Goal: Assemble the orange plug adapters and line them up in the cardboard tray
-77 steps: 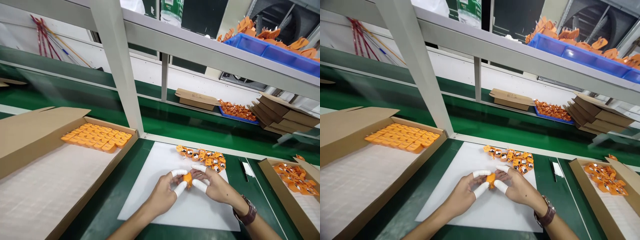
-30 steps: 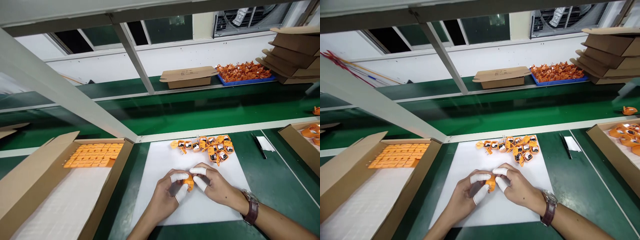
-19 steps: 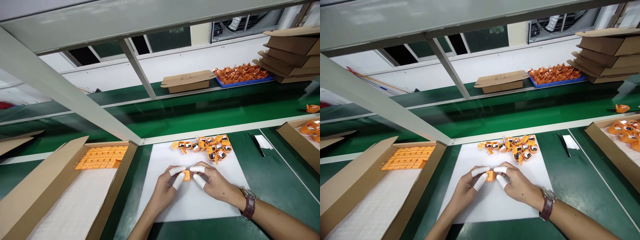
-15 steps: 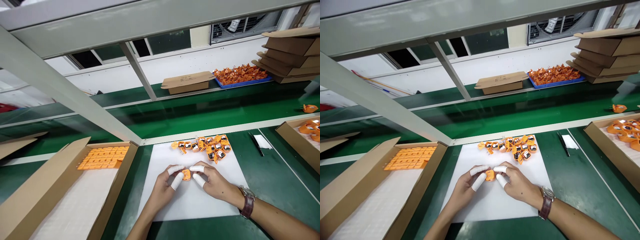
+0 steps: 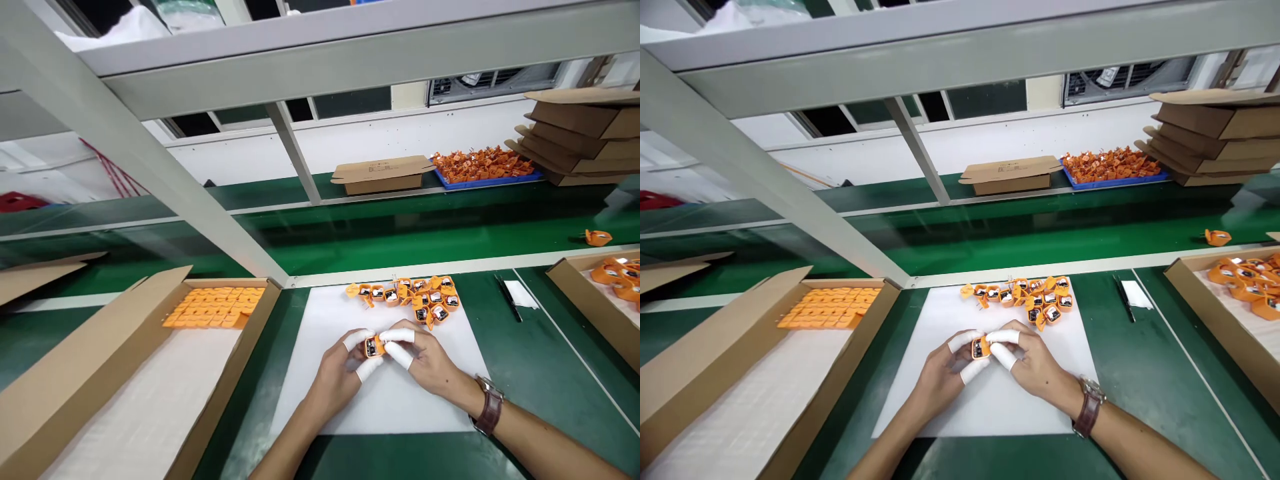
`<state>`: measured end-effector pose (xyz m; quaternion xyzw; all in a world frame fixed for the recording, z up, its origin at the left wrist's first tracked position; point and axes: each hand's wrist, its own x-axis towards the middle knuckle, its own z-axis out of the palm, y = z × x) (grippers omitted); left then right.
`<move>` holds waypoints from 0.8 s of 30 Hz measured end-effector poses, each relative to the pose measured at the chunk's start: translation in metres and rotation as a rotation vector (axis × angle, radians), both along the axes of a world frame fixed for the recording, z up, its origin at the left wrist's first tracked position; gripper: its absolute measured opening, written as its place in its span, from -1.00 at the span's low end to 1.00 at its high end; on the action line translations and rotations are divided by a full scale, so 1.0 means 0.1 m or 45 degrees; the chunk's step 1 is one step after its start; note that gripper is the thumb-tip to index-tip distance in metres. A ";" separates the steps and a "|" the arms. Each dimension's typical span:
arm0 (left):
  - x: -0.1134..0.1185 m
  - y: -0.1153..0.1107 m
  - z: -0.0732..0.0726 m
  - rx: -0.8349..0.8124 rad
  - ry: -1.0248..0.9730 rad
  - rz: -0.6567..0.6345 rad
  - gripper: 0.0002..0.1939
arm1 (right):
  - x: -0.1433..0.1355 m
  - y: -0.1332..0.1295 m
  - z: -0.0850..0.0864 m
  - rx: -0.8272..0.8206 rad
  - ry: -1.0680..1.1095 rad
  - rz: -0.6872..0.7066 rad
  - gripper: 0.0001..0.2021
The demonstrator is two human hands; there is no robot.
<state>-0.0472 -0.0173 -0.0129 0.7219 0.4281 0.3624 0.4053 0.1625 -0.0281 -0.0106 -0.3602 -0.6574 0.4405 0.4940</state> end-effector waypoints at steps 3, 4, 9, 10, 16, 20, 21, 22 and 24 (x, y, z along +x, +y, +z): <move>0.01 0.00 0.00 -0.254 -0.280 -0.028 -0.60 | 0.00 0.02 -0.02 -0.094 0.096 0.023 -0.77; 0.02 0.00 0.00 -0.308 -0.341 -0.052 -0.59 | 0.00 0.02 -0.03 -0.120 0.108 0.022 -0.77; 0.04 0.01 -0.04 -0.272 -0.401 -0.071 -0.59 | -0.01 0.02 -0.08 -0.176 0.080 0.016 -0.73; 0.04 0.01 -0.05 -0.208 -0.359 -0.049 -0.60 | -0.01 0.01 -0.08 -0.194 0.077 0.014 -0.73; 0.03 0.00 -0.05 0.114 -0.105 0.027 -0.64 | -0.04 0.02 -0.07 -0.272 0.041 -0.055 -0.72; 0.04 -0.01 -0.04 0.121 -0.117 0.038 -0.65 | 0.00 0.03 -0.08 -0.240 -0.023 -0.063 -0.73; 0.05 -0.01 -0.04 0.116 -0.118 0.047 -0.65 | 0.01 0.02 -0.09 -0.194 -0.040 -0.043 -0.75; 0.05 -0.01 -0.05 0.109 -0.116 0.055 -0.65 | 0.03 0.02 -0.09 -0.127 -0.074 -0.023 -0.77; 0.04 -0.01 -0.05 0.101 -0.112 0.063 -0.65 | 0.06 0.02 -0.10 0.059 -0.200 0.009 -0.73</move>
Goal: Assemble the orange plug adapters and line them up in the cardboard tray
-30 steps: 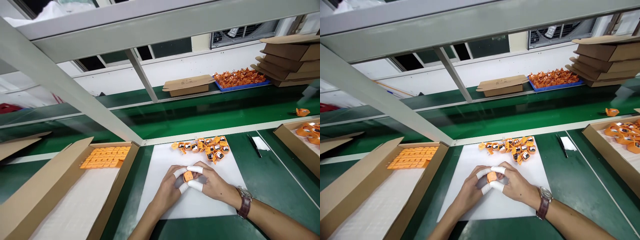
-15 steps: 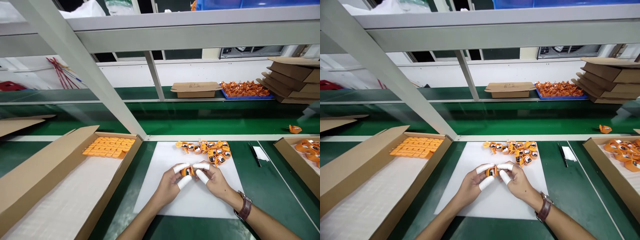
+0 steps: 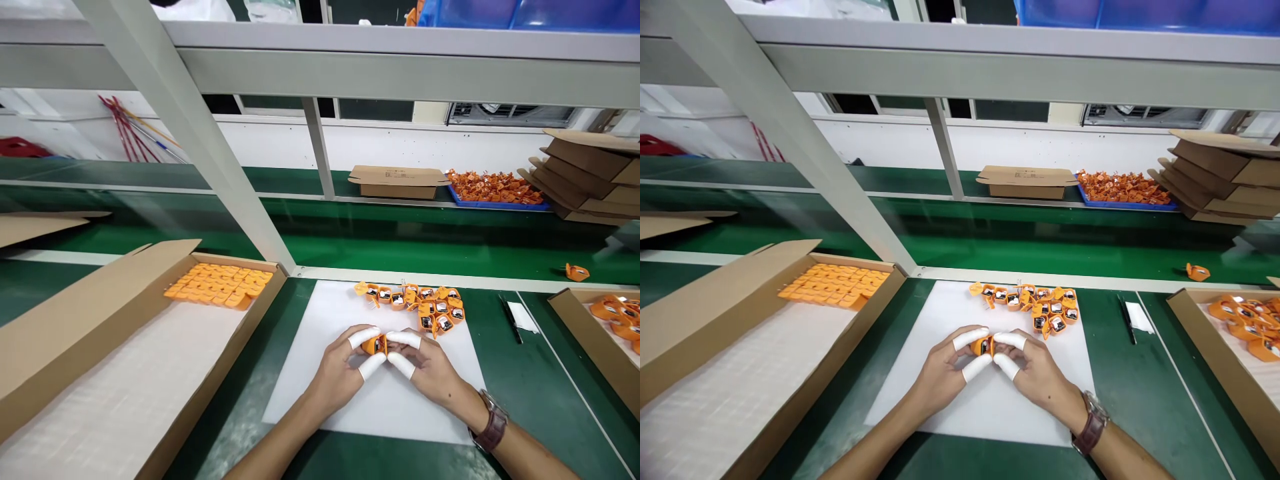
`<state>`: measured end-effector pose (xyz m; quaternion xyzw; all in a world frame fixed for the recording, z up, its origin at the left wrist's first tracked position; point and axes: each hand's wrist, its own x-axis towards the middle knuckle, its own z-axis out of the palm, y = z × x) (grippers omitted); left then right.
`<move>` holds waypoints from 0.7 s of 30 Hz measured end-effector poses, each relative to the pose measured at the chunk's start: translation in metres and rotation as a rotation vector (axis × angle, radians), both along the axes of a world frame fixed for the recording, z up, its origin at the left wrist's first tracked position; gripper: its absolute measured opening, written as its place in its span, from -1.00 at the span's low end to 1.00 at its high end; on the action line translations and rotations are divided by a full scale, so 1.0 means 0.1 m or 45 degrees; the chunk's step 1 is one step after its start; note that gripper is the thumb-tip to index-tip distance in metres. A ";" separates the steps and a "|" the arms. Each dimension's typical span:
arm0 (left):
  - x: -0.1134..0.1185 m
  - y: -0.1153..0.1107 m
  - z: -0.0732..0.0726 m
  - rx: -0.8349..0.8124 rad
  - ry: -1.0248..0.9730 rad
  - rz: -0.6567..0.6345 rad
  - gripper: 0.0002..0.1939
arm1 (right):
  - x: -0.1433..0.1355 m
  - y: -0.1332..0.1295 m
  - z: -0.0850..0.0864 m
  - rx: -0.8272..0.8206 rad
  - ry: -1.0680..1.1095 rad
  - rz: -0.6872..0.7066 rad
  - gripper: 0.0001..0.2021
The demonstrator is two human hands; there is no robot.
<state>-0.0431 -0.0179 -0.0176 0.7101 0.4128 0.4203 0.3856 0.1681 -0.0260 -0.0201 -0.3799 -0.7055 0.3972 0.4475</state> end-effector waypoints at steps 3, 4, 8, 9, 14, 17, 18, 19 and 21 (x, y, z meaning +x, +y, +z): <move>-0.01 0.00 0.01 0.023 0.013 -0.016 -0.64 | 0.04 0.00 0.04 0.266 -0.199 0.006 -0.60; -0.01 0.00 0.01 0.044 0.023 -0.019 -0.64 | 0.04 -0.01 0.06 0.316 -0.231 -0.006 -0.59; 0.00 -0.03 0.04 0.179 0.104 0.033 -0.68 | 0.02 -0.03 0.14 0.312 -0.246 -0.063 -0.70; 0.01 -0.03 0.04 0.206 0.123 0.049 -0.69 | 0.01 -0.03 0.15 0.288 -0.225 -0.076 -0.76; 0.02 -0.04 0.01 0.240 0.151 0.049 -0.69 | -0.05 -0.05 0.20 0.213 -0.087 -0.151 -0.89; 0.03 -0.04 -0.03 0.245 0.126 0.012 -0.68 | -0.07 -0.06 0.22 0.149 -0.050 -0.169 -0.89; 0.04 -0.05 -0.04 0.248 0.110 0.004 -0.69 | -0.08 -0.07 0.22 0.106 -0.043 -0.174 -0.88; 0.05 -0.05 -0.05 0.249 0.093 -0.001 -0.70 | -0.09 -0.08 0.22 0.058 -0.033 -0.186 -0.89; 0.06 -0.06 -0.06 0.245 0.057 -0.005 -0.71 | -0.12 -0.09 0.20 -0.037 0.012 -0.230 -0.93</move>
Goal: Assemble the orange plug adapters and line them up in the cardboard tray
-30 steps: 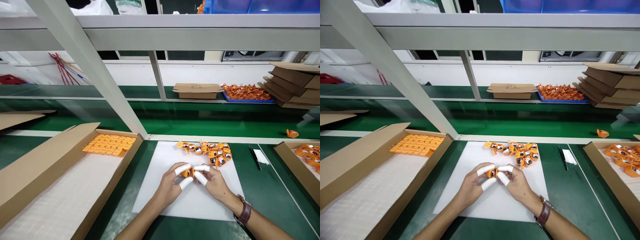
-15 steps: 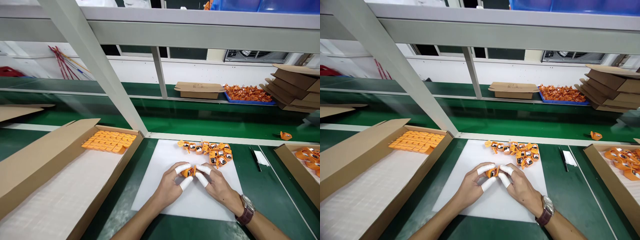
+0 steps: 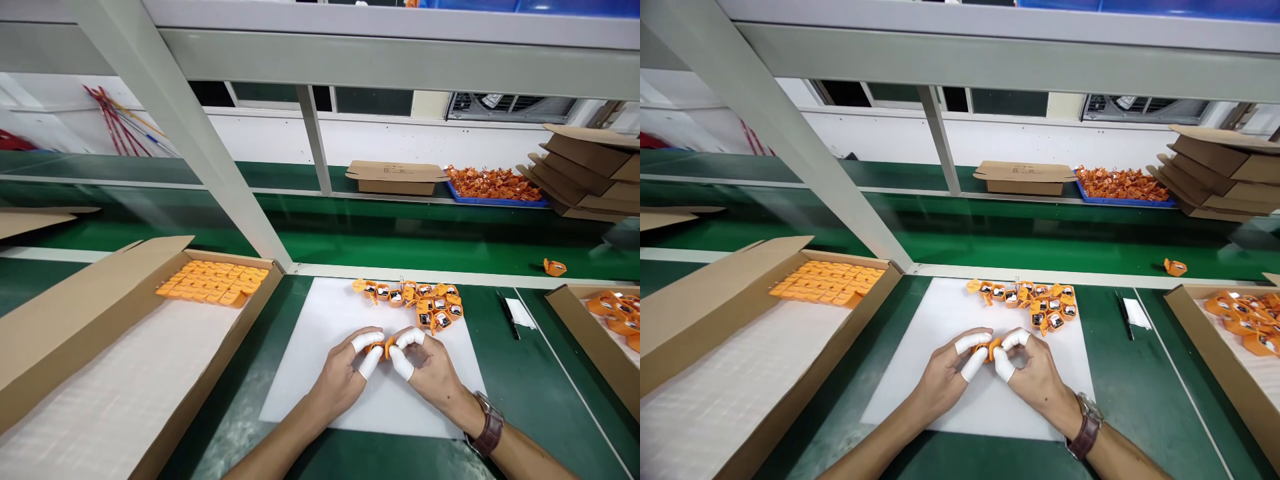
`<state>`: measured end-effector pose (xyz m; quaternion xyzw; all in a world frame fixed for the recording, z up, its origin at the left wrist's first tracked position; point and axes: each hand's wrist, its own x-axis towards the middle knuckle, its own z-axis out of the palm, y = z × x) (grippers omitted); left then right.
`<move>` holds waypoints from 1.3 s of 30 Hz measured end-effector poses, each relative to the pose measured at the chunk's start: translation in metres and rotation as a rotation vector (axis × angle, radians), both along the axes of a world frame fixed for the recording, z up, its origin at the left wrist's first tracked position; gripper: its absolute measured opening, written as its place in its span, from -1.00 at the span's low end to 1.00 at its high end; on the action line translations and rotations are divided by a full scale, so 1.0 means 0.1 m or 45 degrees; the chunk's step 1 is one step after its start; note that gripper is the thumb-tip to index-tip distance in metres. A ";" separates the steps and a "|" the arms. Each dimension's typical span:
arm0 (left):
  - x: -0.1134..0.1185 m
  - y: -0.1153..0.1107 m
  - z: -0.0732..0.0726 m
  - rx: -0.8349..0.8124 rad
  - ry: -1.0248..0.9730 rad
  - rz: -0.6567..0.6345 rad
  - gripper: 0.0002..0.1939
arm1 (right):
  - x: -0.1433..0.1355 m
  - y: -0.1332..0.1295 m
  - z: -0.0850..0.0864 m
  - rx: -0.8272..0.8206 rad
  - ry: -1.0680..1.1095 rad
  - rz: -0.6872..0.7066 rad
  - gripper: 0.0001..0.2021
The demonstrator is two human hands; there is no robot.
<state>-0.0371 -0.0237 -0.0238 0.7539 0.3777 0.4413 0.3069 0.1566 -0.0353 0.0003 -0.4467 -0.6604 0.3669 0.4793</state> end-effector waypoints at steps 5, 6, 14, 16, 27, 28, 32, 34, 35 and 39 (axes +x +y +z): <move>0.00 0.00 -0.05 -0.124 -0.074 0.018 -0.75 | -0.03 -0.04 -0.04 -0.001 0.052 0.026 -0.84; -0.01 0.01 -0.06 -0.161 -0.085 0.026 -0.75 | -0.03 -0.05 -0.04 0.033 0.017 0.064 -0.85; 0.00 0.01 -0.02 -0.439 -0.293 0.089 -0.81 | 0.02 -0.06 -0.03 0.269 -0.262 0.179 -0.64; 0.02 0.02 0.03 -0.550 -0.375 0.103 -0.83 | 0.01 -0.05 -0.03 0.279 -0.266 0.176 -0.64; -0.07 0.11 0.25 -0.827 -0.474 -0.020 -0.53 | 0.08 0.01 -0.02 0.294 -0.298 0.147 -0.63; -0.07 0.11 0.24 -0.826 -0.488 -0.022 -0.53 | 0.08 0.01 -0.01 0.297 -0.299 0.154 -0.64; -0.04 0.11 0.22 -0.845 -0.478 -0.040 -0.52 | 0.07 0.00 -0.02 0.285 -0.300 0.189 -0.65; -0.03 0.10 0.21 -0.850 -0.473 -0.045 -0.54 | 0.07 -0.01 -0.02 0.275 -0.295 0.208 -0.64; -0.02 0.09 0.21 -0.851 -0.473 -0.053 -0.55 | 0.07 -0.01 -0.01 0.270 -0.289 0.218 -0.64; -0.03 0.07 0.22 -0.830 -0.440 -0.088 -0.58 | 0.04 0.00 -0.01 0.199 -0.199 0.278 -0.70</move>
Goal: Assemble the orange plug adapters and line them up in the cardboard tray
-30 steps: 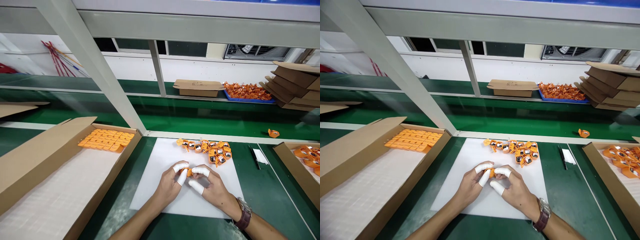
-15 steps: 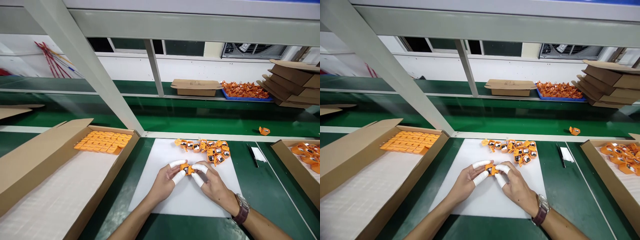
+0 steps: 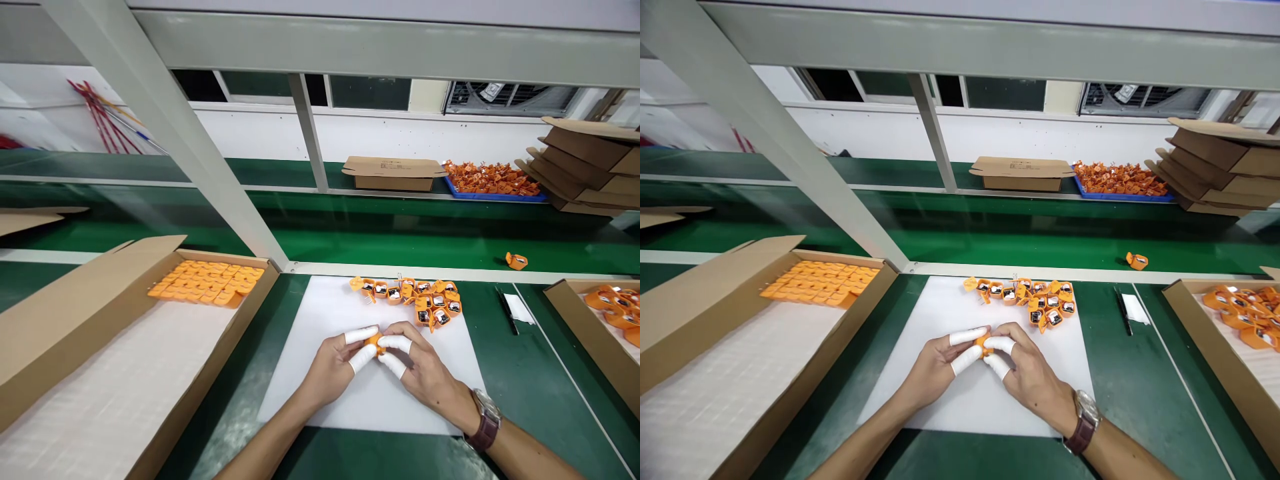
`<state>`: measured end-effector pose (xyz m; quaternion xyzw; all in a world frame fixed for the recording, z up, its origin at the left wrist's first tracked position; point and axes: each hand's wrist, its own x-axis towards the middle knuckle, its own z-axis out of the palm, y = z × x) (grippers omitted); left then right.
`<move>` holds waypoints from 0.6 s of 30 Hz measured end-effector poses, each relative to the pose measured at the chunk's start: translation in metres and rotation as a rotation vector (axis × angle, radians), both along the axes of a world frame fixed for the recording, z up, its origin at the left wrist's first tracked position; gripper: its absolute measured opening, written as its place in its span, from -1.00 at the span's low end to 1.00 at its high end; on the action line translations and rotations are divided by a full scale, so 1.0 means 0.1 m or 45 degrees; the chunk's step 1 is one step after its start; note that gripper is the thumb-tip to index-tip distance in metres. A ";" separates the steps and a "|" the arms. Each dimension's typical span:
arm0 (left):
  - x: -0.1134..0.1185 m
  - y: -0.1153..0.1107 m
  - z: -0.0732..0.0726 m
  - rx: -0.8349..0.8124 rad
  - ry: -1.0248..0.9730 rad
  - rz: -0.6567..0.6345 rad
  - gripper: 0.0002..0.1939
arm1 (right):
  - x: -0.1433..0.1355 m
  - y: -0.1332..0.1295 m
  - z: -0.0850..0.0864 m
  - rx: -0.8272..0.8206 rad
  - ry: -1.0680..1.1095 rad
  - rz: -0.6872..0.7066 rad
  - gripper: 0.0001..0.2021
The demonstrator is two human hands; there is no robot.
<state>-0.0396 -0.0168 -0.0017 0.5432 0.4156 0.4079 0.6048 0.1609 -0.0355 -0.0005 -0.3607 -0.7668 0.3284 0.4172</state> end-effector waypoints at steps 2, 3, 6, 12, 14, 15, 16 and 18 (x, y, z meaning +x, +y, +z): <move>-0.01 -0.01 0.02 0.023 0.007 -0.005 -0.59 | -0.01 0.00 -0.02 -0.150 0.135 0.020 -0.73; -0.02 -0.02 0.03 0.028 0.008 -0.012 -0.60 | -0.02 0.01 -0.04 -0.257 0.217 0.020 -0.73; -0.03 -0.03 0.06 0.040 0.027 -0.052 -0.62 | -0.02 0.02 -0.12 -0.584 0.390 0.028 -0.65; -0.02 -0.07 0.02 0.139 0.084 -0.108 -0.67 | -0.07 0.06 -0.13 -0.685 0.431 0.047 -0.64; -0.02 -0.08 0.00 0.176 0.094 -0.094 -0.67 | -0.10 0.06 -0.10 -0.630 0.429 0.033 -0.68; -0.01 -0.09 -0.02 0.184 0.107 -0.089 -0.67 | -0.11 0.05 -0.09 -0.604 0.418 0.024 -0.69; -0.01 -0.10 -0.03 0.189 0.121 -0.087 -0.67 | -0.12 0.05 -0.09 -0.588 0.401 0.013 -0.69; 0.00 -0.10 -0.05 0.197 0.140 -0.090 -0.68 | -0.12 0.04 -0.10 -0.586 0.353 -0.013 -0.67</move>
